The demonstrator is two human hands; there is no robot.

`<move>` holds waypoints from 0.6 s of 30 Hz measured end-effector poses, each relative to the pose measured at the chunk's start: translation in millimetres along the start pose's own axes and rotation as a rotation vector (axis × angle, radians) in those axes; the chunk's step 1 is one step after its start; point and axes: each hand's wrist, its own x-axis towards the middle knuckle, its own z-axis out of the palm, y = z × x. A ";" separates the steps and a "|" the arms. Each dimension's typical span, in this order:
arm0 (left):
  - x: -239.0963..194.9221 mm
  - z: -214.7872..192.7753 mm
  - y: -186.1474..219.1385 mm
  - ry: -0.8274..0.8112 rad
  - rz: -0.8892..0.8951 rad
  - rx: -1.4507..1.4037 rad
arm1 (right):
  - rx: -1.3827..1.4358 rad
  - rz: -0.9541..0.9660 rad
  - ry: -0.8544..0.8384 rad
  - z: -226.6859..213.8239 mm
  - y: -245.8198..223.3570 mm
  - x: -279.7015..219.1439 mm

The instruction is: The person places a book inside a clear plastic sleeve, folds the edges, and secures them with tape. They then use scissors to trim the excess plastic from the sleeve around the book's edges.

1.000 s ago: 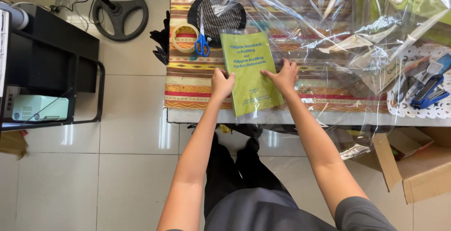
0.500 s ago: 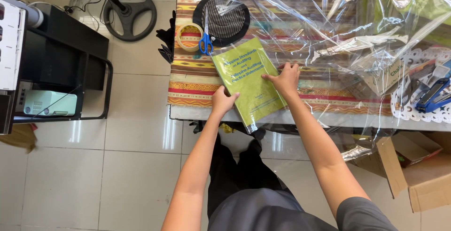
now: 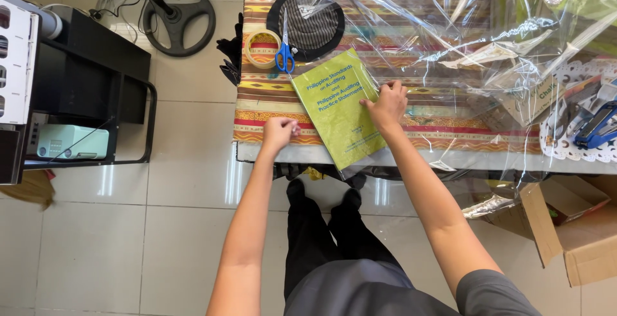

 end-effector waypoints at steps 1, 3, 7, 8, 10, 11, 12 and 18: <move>11.5 -7.1 -13.3 0.000 0.000 0.002 | 0.001 0.001 0.000 -4.9 -4.5 -1.9; 36.0 -19.8 -39.0 -0.027 0.047 -0.486 | 0.005 0.011 0.027 -15.6 -12.7 -4.7; -13.9 -26.8 40.3 -0.063 0.092 -0.660 | -0.382 -0.230 0.459 -46.0 -59.0 -21.2; -17.5 -23.9 45.0 -0.077 0.120 -0.725 | -0.151 -0.343 0.423 -43.1 -66.2 -25.0; -23.8 -19.5 56.0 -0.088 0.152 -0.791 | 0.084 -0.455 0.382 -43.8 -90.4 -33.4; -26.5 -18.1 62.2 -0.097 0.163 -0.814 | 0.347 -0.457 0.225 -47.3 -107.2 -38.1; -30.0 -16.3 67.4 -0.107 0.172 -0.837 | 0.605 -0.452 0.060 -50.7 -123.6 -44.0; -20.5 -24.0 43.6 -0.113 0.238 -0.888 | 1.097 -0.343 -0.220 -28.0 -173.7 -58.0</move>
